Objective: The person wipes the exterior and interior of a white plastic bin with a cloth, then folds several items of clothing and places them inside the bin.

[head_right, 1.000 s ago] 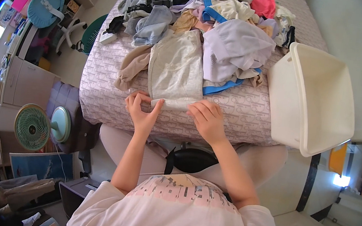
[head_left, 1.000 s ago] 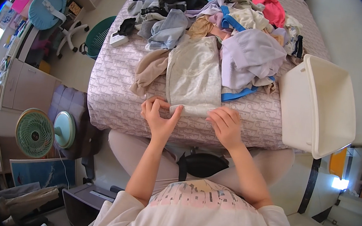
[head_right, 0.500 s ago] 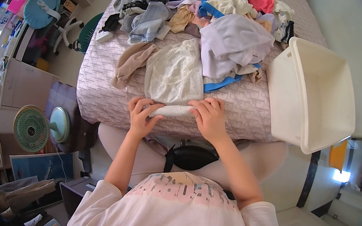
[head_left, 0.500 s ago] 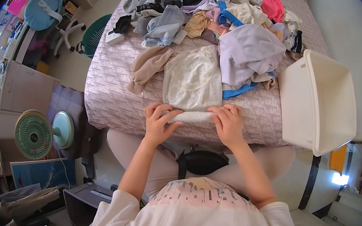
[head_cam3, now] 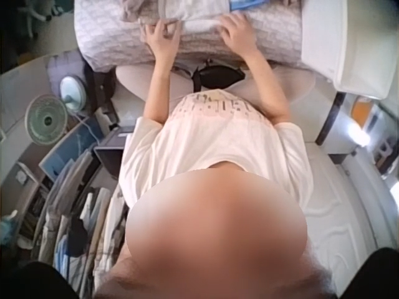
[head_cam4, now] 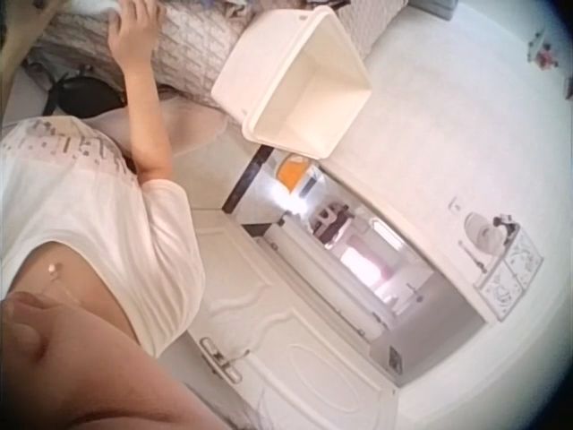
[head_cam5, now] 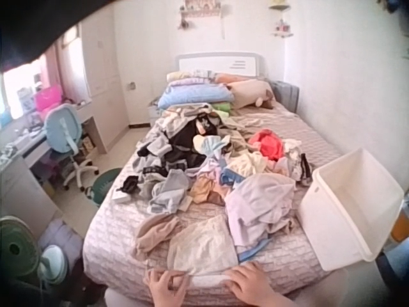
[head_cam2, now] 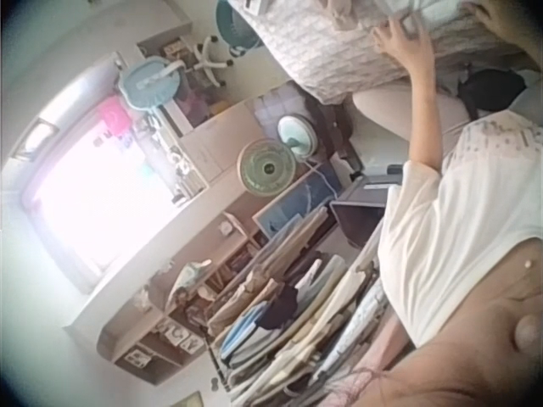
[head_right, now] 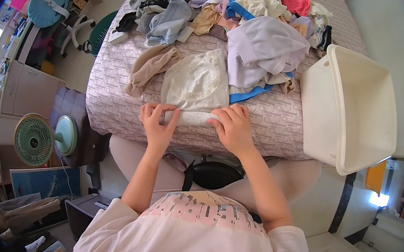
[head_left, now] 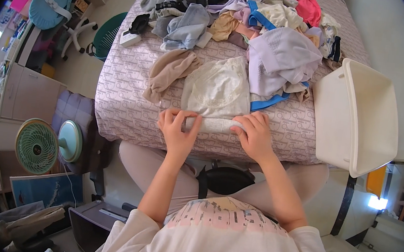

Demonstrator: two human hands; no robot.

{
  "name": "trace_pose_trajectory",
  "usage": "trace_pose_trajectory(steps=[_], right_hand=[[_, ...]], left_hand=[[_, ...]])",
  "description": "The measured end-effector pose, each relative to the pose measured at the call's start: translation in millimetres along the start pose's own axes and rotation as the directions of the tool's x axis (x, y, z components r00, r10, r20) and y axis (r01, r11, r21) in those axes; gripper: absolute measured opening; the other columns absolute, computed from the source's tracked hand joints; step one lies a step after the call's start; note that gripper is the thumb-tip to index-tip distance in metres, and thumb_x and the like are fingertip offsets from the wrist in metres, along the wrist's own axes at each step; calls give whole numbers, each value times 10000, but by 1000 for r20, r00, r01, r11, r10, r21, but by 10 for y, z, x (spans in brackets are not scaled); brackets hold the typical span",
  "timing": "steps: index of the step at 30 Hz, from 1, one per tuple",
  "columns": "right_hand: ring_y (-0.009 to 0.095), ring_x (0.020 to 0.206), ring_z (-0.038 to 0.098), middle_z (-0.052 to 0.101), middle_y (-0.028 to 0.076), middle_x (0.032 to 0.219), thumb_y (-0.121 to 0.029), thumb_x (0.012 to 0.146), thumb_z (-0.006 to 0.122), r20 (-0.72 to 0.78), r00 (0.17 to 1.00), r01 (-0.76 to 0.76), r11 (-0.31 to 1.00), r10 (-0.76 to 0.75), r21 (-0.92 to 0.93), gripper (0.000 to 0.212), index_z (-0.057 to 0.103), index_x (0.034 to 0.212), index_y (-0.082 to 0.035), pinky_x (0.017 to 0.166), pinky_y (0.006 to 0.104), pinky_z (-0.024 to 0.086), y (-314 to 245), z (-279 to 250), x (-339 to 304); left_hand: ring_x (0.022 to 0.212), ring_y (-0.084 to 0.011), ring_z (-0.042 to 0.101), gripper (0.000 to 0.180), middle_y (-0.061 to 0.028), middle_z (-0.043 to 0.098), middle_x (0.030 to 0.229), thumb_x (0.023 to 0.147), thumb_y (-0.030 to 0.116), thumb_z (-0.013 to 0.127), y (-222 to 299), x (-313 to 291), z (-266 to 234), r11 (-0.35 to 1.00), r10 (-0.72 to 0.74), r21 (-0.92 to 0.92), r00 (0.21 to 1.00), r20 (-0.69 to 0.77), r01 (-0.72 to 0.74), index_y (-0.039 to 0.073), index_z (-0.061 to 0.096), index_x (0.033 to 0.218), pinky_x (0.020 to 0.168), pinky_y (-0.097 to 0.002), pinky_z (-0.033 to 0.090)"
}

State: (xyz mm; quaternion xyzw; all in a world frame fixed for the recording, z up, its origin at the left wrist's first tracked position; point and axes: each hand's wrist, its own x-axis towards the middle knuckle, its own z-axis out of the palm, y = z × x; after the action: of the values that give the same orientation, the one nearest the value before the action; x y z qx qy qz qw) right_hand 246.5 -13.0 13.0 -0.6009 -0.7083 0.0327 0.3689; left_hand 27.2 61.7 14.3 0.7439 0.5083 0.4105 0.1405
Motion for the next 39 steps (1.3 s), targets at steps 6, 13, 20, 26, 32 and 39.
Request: trace_pose_trajectory(steps=[6, 13, 20, 26, 32, 39], right_hand=[[234, 919, 570, 667, 11, 987, -280, 889, 730, 46, 985, -161, 985, 164, -62, 249, 691, 1062, -105, 951, 423, 378, -143, 43, -9], [218, 1061, 561, 641, 5, 1043, -315, 808, 802, -89, 993, 67, 990, -79, -125, 398, 689, 1137, -122, 984, 418, 369, 15, 73, -220], [253, 1093, 542, 636, 12, 1030, -325, 831, 797, 4, 999, -36, 994, 36, -102, 317, 703, 1045, -112, 988, 432, 355, -116, -8, -20], [243, 1096, 541, 643, -6, 1071, -322, 865, 773, -318, 946, -109, 984, 59, -140, 330, 704, 1137, -148, 974, 417, 372, -188, 200, 27], [172, 1088, 549, 653, -49, 1162, -320, 840, 778, -67, 982, 149, 946, -175, -287, 393, 696, 1197, -179, 980, 395, 378, -40, 112, -103], [227, 1097, 520, 647, -45, 1090, -312, 826, 780, -47, 999, 8, 985, -16, -170, 360, 702, 1138, -150, 1002, 416, 350, -135, 28, -134]], left_hand=[[1071, -183, 654, 354, 13, 690, 1141, 733, 124, 847, -270, -64, -45, 849, 528, -119, 838, 139, -515, 184, 735, 1063, 929, -388, 398], [976, -167, 641, 413, 10, 690, 1128, 745, 142, 847, -260, 109, -101, 890, 449, -214, 855, 260, -403, 194, 737, 1140, 897, -371, 397], [927, -196, 582, 274, 19, 671, 961, 749, 260, 882, -122, 26, -81, 977, 64, -212, 985, 158, -30, 164, 795, 991, 891, -334, 342], [1037, -170, 535, 207, 55, 666, 879, 758, 298, 881, 87, 230, 44, 973, -175, -137, 982, 68, 183, 172, 768, 877, 953, -378, 280], [1002, -181, 576, 280, 93, 697, 934, 727, 341, 884, -183, 232, 69, 953, 298, 61, 954, -15, -297, 185, 746, 914, 920, -374, 301], [1044, -200, 614, 404, 62, 721, 1059, 653, 450, 873, -395, 129, -20, 841, 541, -80, 834, 107, -535, 192, 763, 943, 958, -388, 351]])
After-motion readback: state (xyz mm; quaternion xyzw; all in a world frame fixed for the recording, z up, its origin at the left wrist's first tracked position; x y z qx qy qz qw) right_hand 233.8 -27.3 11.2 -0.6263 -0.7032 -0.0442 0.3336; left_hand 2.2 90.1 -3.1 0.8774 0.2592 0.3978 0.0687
